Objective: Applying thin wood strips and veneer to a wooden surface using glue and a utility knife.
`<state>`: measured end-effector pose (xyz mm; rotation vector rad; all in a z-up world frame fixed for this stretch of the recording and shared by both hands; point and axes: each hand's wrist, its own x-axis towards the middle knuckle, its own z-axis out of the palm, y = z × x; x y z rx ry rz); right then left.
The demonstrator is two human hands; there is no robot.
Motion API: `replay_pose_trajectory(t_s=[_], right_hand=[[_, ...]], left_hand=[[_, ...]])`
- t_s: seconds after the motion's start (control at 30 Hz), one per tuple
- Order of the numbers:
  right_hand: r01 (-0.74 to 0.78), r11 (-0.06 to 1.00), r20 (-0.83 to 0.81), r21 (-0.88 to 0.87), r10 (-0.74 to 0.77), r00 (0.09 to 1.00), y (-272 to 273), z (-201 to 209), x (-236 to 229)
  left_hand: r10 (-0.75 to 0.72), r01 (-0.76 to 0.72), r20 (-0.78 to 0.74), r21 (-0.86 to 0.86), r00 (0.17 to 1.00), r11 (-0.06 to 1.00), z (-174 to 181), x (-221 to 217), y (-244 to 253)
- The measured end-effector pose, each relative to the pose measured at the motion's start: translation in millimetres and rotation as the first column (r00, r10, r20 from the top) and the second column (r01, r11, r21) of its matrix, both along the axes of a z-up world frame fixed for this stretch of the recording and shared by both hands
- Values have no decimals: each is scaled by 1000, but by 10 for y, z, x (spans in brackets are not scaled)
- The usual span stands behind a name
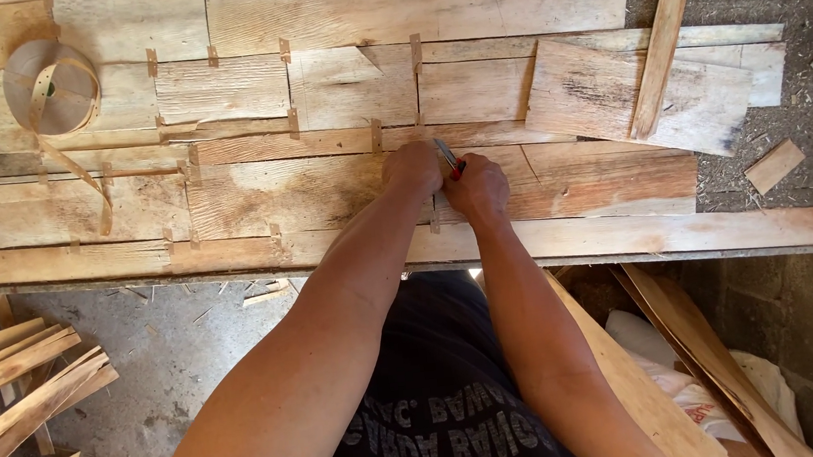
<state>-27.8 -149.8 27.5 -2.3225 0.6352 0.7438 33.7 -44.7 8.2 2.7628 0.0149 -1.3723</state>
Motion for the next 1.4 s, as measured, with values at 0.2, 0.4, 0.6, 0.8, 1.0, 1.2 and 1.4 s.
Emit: replay_pose_trajectory(t_s=[0.2, 0.4, 0.6, 0.8, 1.0, 1.2, 1.4], right_hand=[[9, 1000, 30, -8, -9, 1000, -5, -82, -13], [19, 1000, 18, -12, -18, 1000, -1, -98, -11], [31, 1000, 64, 3, -31, 997, -11, -106, -19], [35, 999, 33, 26, -35, 999, -8, -29, 5], [3, 1000, 86, 26, -5, 996, 4, -119, -37], [56, 997, 202, 57, -66, 977, -17, -300, -138], [75, 983, 348, 168, -131, 928, -86, -376, -271]], left_hand=[[-6, 7, 10, -19, 1000, 1000, -121, 14, 31], [-38, 39, 35, -29, 999, 999, -184, 23, 39], [-160, 160, 40, -13, 986, 987, -58, 50, 70], [8, -12, -43, -83, 999, 997, 270, 28, 160], [69, -53, 83, -188, 994, 981, -84, -54, 284], [38, -34, 19, -170, 999, 985, 126, -56, 308], [61, -71, -56, -214, 997, 974, -88, -10, 346]])
